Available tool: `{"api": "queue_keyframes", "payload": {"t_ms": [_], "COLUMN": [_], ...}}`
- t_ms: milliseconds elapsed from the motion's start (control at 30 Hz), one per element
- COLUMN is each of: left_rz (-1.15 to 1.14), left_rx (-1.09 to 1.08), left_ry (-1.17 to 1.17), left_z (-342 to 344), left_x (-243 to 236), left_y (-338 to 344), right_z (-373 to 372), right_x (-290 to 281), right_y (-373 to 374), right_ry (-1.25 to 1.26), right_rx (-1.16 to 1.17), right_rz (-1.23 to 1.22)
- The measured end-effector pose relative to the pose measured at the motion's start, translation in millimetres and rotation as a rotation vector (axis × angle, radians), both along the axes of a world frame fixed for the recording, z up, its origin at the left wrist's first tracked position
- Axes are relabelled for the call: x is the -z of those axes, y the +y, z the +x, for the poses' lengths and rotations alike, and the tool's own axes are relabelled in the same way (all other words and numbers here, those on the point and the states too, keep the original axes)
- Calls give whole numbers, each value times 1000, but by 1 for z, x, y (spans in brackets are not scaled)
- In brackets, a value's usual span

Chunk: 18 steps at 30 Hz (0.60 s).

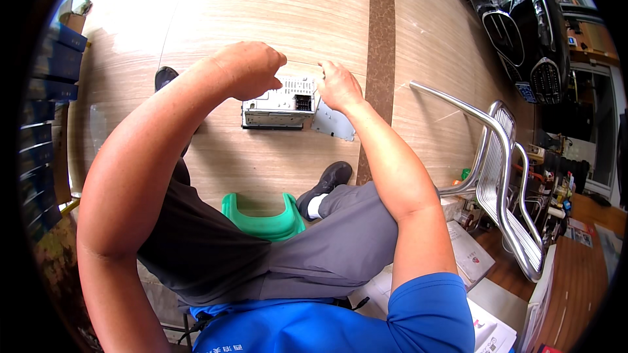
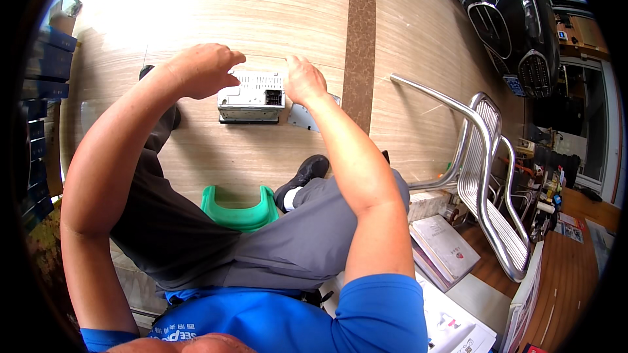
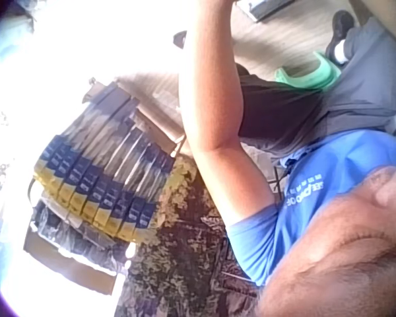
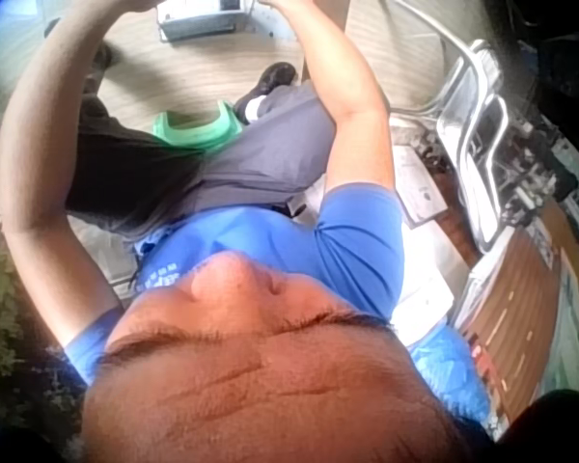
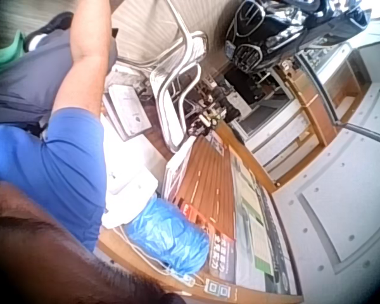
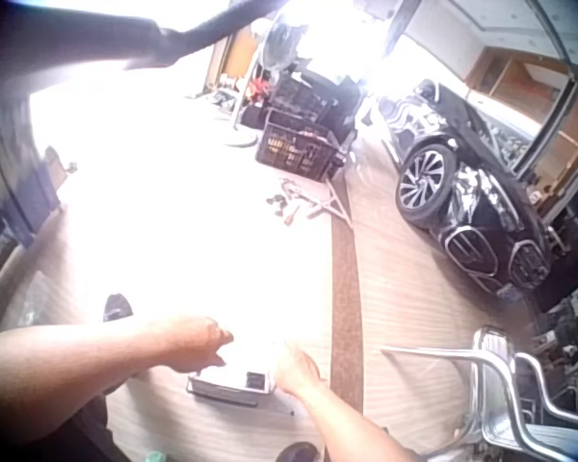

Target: The person unscrews and removes a small metal panel from a car radio unit while sitting on the floor. They use a screwdriver to remove multiple screws and then lift the plate away.

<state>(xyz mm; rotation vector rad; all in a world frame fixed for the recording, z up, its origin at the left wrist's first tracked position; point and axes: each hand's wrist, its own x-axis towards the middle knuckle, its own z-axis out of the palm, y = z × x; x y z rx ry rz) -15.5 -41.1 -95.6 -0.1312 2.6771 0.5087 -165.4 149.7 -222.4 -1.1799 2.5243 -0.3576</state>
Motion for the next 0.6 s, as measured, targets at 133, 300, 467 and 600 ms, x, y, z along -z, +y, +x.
{"api": "queue_keyframes", "payload": {"t_ms": [133, 300, 467, 600], "left_rz": [0, 1, 4, -7], "left_rx": [-4, 20, 14, -5], "left_ry": [7, -57, -51, -72], "left_z": [1, -1, -2, 3], "left_x": [1, -4, -6, -7], "left_y": [-1, 0, 1, 1], "right_z": [0, 0, -3, 5], "right_x": [0, 0, 7, -7], "right_y": [0, 0, 1, -6], "right_ry": [-25, -12, -7, -34], "right_rx": [-29, -36, -46, -15], "right_rz": [-29, -7, -74, 4]}}
